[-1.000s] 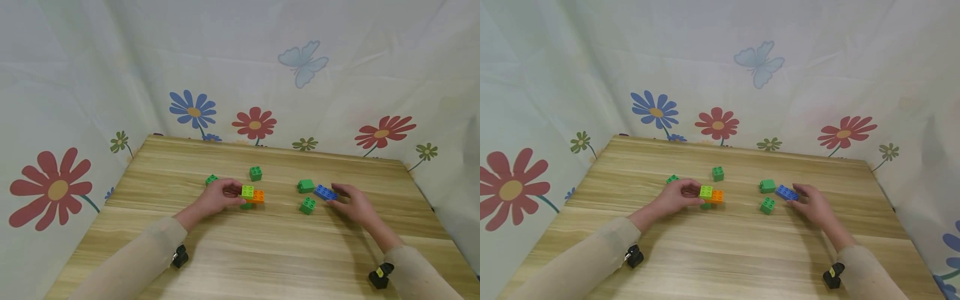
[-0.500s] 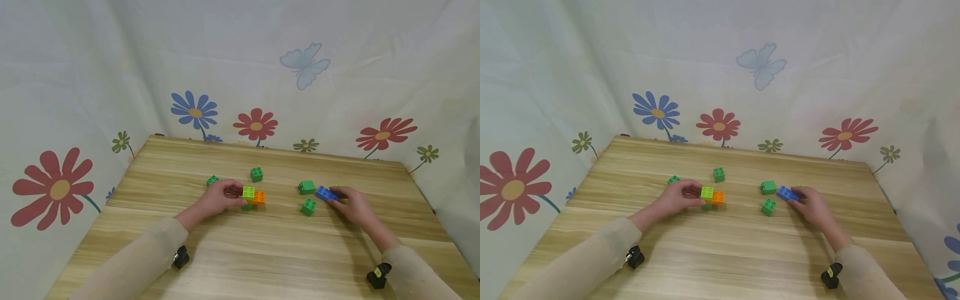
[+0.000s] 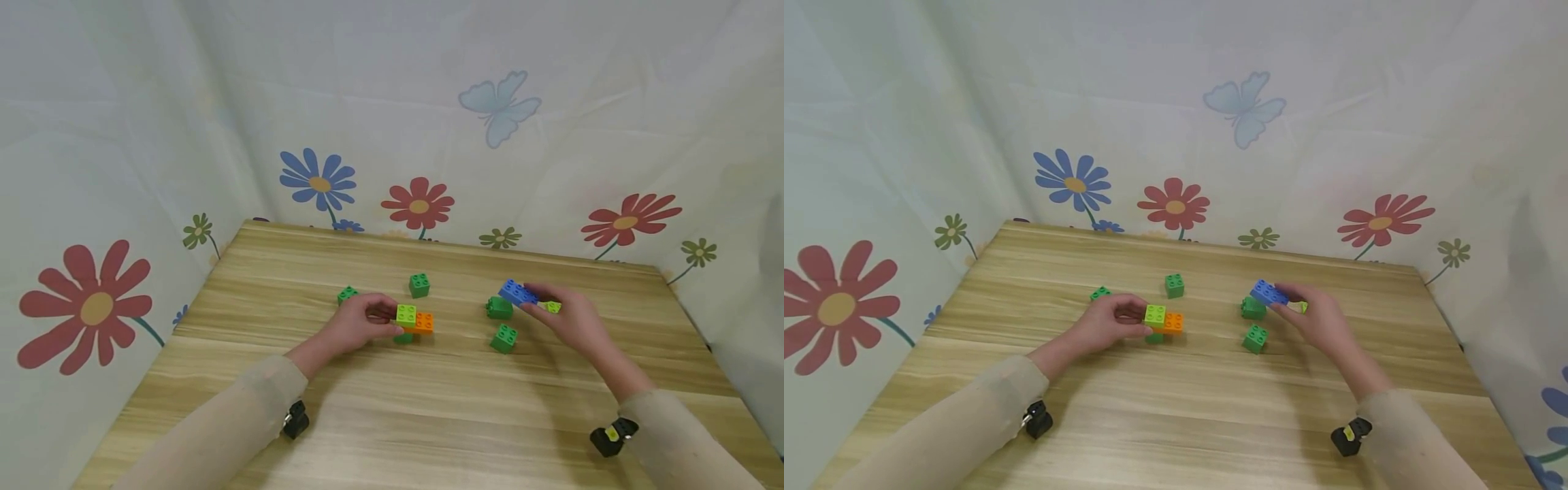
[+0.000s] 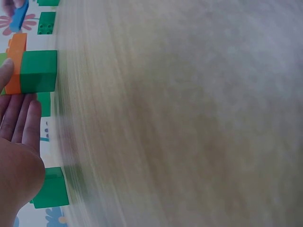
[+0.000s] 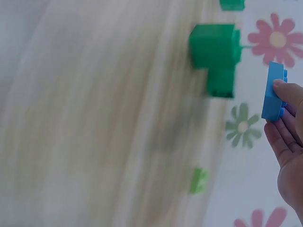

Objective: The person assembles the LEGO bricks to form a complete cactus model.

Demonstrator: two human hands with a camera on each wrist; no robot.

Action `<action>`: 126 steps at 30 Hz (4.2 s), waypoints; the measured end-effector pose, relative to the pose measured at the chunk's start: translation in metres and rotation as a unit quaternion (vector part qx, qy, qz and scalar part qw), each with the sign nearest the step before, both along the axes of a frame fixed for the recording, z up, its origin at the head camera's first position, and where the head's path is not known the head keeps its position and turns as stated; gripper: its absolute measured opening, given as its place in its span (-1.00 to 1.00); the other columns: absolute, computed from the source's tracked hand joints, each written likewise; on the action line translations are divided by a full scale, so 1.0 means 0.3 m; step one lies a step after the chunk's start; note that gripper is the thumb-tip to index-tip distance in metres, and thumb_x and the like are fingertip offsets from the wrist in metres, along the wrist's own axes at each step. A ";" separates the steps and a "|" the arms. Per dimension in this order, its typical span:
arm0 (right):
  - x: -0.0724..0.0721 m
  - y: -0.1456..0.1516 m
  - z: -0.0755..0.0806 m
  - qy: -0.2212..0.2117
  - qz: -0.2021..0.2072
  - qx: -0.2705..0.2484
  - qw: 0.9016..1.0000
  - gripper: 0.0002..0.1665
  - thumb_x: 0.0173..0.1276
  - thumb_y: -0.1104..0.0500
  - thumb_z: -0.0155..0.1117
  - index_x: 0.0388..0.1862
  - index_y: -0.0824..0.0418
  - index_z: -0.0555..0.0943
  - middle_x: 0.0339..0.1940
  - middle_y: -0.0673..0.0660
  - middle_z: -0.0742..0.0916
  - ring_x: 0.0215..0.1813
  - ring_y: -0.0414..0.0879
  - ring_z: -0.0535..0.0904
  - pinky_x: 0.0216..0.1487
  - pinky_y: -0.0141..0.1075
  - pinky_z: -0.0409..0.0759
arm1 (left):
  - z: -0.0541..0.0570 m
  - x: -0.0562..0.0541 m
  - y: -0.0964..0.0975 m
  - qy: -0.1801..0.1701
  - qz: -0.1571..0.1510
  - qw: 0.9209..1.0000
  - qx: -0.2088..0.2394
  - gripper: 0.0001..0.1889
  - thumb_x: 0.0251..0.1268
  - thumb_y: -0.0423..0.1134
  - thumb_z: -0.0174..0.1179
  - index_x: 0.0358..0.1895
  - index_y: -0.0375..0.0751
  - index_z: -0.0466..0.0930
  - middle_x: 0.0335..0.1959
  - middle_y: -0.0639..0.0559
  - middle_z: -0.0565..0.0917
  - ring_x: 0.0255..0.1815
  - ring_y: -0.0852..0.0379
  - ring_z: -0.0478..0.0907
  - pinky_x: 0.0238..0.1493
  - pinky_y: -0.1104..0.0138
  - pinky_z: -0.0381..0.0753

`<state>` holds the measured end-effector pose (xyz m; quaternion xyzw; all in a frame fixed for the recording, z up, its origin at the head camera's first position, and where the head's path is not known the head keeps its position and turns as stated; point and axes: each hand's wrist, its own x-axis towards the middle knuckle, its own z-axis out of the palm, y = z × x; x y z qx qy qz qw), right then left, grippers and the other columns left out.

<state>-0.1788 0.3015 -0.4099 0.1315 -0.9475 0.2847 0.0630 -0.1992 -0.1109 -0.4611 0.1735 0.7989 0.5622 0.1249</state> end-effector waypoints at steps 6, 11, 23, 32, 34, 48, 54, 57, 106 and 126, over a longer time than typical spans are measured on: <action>-0.017 -0.095 0.054 0.014 0.031 -0.004 0.999 -0.49 0.50 0.10 0.48 0.34 0.27 0.68 0.18 0.30 0.80 0.17 0.27 0.72 0.18 0.29 0.68 | -0.002 -0.002 -0.002 0.001 -0.002 1.000 -0.001 -0.57 0.25 -0.29 0.59 0.15 -0.24 0.71 0.11 -0.08 0.77 0.11 0.00 0.74 0.18 0.20 0.76; -0.031 -0.176 0.079 0.034 0.066 0.005 0.997 -0.49 0.44 0.13 0.54 0.31 0.23 0.71 0.14 0.25 0.82 0.13 0.21 0.76 0.06 0.21 0.74 | -0.003 -0.003 -0.003 0.004 -0.005 1.000 0.001 -0.58 0.25 -0.29 0.58 0.15 -0.24 0.71 0.11 -0.06 0.77 0.11 0.02 0.74 0.17 0.22 0.77; -0.041 -0.333 0.112 0.053 0.144 -0.005 0.988 -0.47 0.37 0.15 0.60 0.28 0.24 0.74 0.12 0.18 0.84 0.08 0.08 0.78 0.16 0.10 0.76 | 0.002 0.005 -0.004 0.003 -0.011 1.000 0.010 -0.57 0.27 -0.30 0.57 0.16 -0.29 0.70 0.11 -0.11 0.77 0.12 -0.03 0.73 0.18 0.21 0.76; -0.040 -0.435 0.098 0.067 0.195 -0.024 0.978 -0.49 0.33 0.15 0.62 0.23 0.25 0.76 0.08 0.15 0.84 0.04 0.04 0.79 0.13 0.05 0.78 | -0.001 0.001 -0.004 -0.006 -0.009 1.000 0.005 -0.56 0.28 -0.27 0.57 0.18 -0.27 0.70 0.13 -0.11 0.77 0.13 -0.02 0.73 0.20 0.20 0.76; -0.038 -0.453 0.097 0.070 0.204 -0.027 0.976 -0.50 0.32 0.16 0.63 0.22 0.25 0.76 0.07 0.15 0.84 0.04 0.04 0.79 0.13 0.06 0.78 | -0.003 -0.002 -0.004 -0.006 -0.010 1.000 0.002 -0.56 0.27 -0.26 0.58 0.19 -0.25 0.70 0.13 -0.09 0.77 0.13 -0.01 0.73 0.20 0.21 0.75; -0.047 -0.526 0.039 0.031 0.225 -0.044 0.973 -0.52 0.34 0.16 0.62 0.22 0.21 0.78 0.08 0.13 0.84 0.06 0.02 0.76 0.17 0.09 0.76 | -0.011 -0.011 -0.008 0.010 -0.021 1.000 -0.010 -0.56 0.31 -0.21 0.56 0.19 -0.24 0.71 0.10 -0.06 0.77 0.13 0.02 0.74 0.23 0.17 0.74; -0.046 -0.549 0.036 0.025 0.235 -0.048 0.971 -0.52 0.36 0.17 0.60 0.24 0.23 0.76 0.10 0.13 0.83 0.07 0.01 0.76 0.18 0.07 0.76 | -0.013 -0.013 -0.012 0.005 -0.018 1.000 -0.010 -0.54 0.29 -0.20 0.58 0.23 -0.15 0.71 0.12 0.00 0.77 0.14 0.04 0.74 0.23 0.17 0.74; -0.046 -0.554 0.032 0.028 0.238 -0.050 0.970 -0.51 0.35 0.18 0.60 0.24 0.23 0.76 0.09 0.14 0.83 0.07 0.01 0.76 0.17 0.06 0.76 | -0.013 -0.014 -0.014 0.005 -0.024 1.000 -0.009 -0.51 0.30 -0.19 0.57 0.27 -0.14 0.70 0.14 0.00 0.77 0.16 0.03 0.74 0.23 0.16 0.75; -0.040 -0.589 -0.025 0.044 0.228 -0.076 0.970 -0.50 0.34 0.16 0.62 0.24 0.20 0.75 0.11 0.14 0.81 0.05 0.00 0.75 0.13 0.01 0.79 | 0.021 0.018 -0.104 0.007 0.007 0.999 -0.046 -0.45 0.25 -0.21 0.60 0.28 -0.21 0.67 0.20 -0.08 0.75 0.28 -0.06 0.69 0.34 0.12 0.68; -0.032 -0.592 -0.027 0.028 0.213 -0.081 0.973 -0.44 0.34 0.14 0.62 0.29 0.23 0.72 0.19 0.17 0.80 0.10 0.04 0.77 0.18 0.04 0.77 | 0.132 0.024 -0.249 0.067 0.055 0.993 -0.079 -0.38 0.24 -0.18 0.61 0.34 -0.24 0.64 0.28 -0.11 0.71 0.34 -0.12 0.64 0.38 0.00 0.63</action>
